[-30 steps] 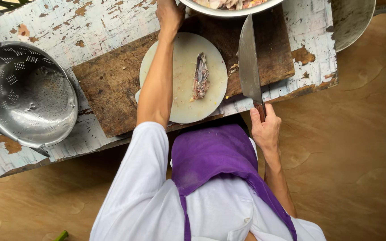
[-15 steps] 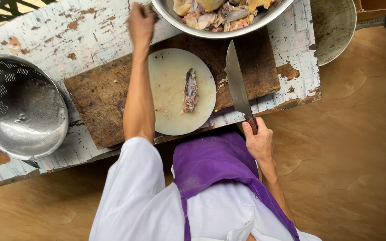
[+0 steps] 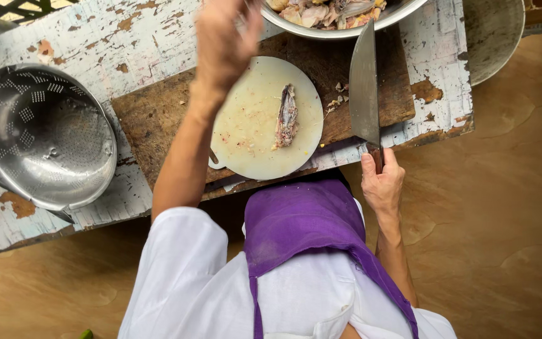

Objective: The person uses a cleaver to cut a whole chicken into smaller pieces on a white cutting board. They repeatedly separate joints and chop through bones, placing the cut pieces into a nearby metal bowl.

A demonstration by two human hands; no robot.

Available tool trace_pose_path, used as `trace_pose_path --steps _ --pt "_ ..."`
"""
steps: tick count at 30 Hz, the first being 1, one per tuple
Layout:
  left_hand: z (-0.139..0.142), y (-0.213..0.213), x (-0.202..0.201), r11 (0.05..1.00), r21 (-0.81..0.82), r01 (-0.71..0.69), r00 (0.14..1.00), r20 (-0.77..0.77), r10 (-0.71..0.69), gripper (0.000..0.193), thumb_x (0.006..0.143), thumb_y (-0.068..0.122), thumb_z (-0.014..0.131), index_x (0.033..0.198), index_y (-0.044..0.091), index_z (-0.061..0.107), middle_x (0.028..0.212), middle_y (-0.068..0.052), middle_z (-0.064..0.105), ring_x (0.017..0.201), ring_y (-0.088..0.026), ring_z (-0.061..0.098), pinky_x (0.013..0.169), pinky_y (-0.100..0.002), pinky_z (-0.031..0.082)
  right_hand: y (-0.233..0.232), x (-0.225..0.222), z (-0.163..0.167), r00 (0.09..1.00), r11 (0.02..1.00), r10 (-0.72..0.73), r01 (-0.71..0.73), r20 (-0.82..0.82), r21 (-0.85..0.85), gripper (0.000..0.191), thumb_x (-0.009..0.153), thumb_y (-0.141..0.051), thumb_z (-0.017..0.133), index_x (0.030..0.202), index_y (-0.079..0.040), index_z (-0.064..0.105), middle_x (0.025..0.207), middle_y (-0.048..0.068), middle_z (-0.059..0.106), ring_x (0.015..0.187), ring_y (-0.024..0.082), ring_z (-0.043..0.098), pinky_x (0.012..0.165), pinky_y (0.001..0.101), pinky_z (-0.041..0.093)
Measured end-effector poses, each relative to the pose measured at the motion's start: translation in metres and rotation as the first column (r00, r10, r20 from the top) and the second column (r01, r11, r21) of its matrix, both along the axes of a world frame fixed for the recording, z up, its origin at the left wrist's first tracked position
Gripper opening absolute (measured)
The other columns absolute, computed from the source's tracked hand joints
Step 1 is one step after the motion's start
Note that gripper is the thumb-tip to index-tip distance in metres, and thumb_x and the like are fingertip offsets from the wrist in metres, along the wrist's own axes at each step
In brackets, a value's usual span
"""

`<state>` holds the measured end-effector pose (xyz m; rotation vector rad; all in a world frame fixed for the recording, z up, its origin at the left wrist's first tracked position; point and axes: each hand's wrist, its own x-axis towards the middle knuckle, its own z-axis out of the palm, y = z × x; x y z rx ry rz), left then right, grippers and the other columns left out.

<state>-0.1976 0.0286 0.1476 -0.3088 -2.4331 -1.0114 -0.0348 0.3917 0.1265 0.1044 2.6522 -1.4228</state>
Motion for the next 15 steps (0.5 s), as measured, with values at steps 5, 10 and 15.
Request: trace_pose_path --steps 5,10,15 --pt "-0.093 0.051 0.061 0.692 -0.483 0.536 0.817 0.09 -0.569 0.049 0.073 0.0 0.064 0.117 0.02 0.066 0.125 -0.008 0.067 0.122 -0.029 0.057 0.101 -0.051 0.044 -0.046 0.028 0.006 0.973 0.96 -0.117 0.162 0.199 -0.228 0.028 0.103 -0.028 0.065 0.1 -0.001 0.06 0.065 0.002 0.056 0.051 0.01 0.052 0.046 0.0321 0.042" --pt "-0.147 0.017 0.086 0.561 -0.571 0.599 0.787 0.292 -0.543 0.025 0.083 0.014 0.069 0.108 0.015 0.062 0.116 -0.009 0.064 0.123 -0.033 0.052 0.106 -0.059 0.037 -0.08 0.048 -0.001 0.995 0.998 -0.021 0.026 0.099 -0.055 0.029 0.105 -0.025 0.065 0.094 0.0 0.057 0.062 0.004 0.055 0.052 0.011 0.055 0.049 0.0324 0.043" --pt "-0.148 -0.042 0.114 0.835 -0.11 0.539 0.674 0.652 -0.348 0.009 0.106 0.013 0.065 0.113 0.01 0.059 0.109 -0.01 0.065 0.095 -0.036 0.064 0.099 -0.052 0.046 -0.104 0.072 -0.011 0.997 0.998 0.04 -0.043 0.062 0.048 0.028 0.106 -0.026 0.066 0.101 0.0 0.06 0.067 0.01 0.059 0.059 0.02 0.057 0.057 0.0385 0.046"
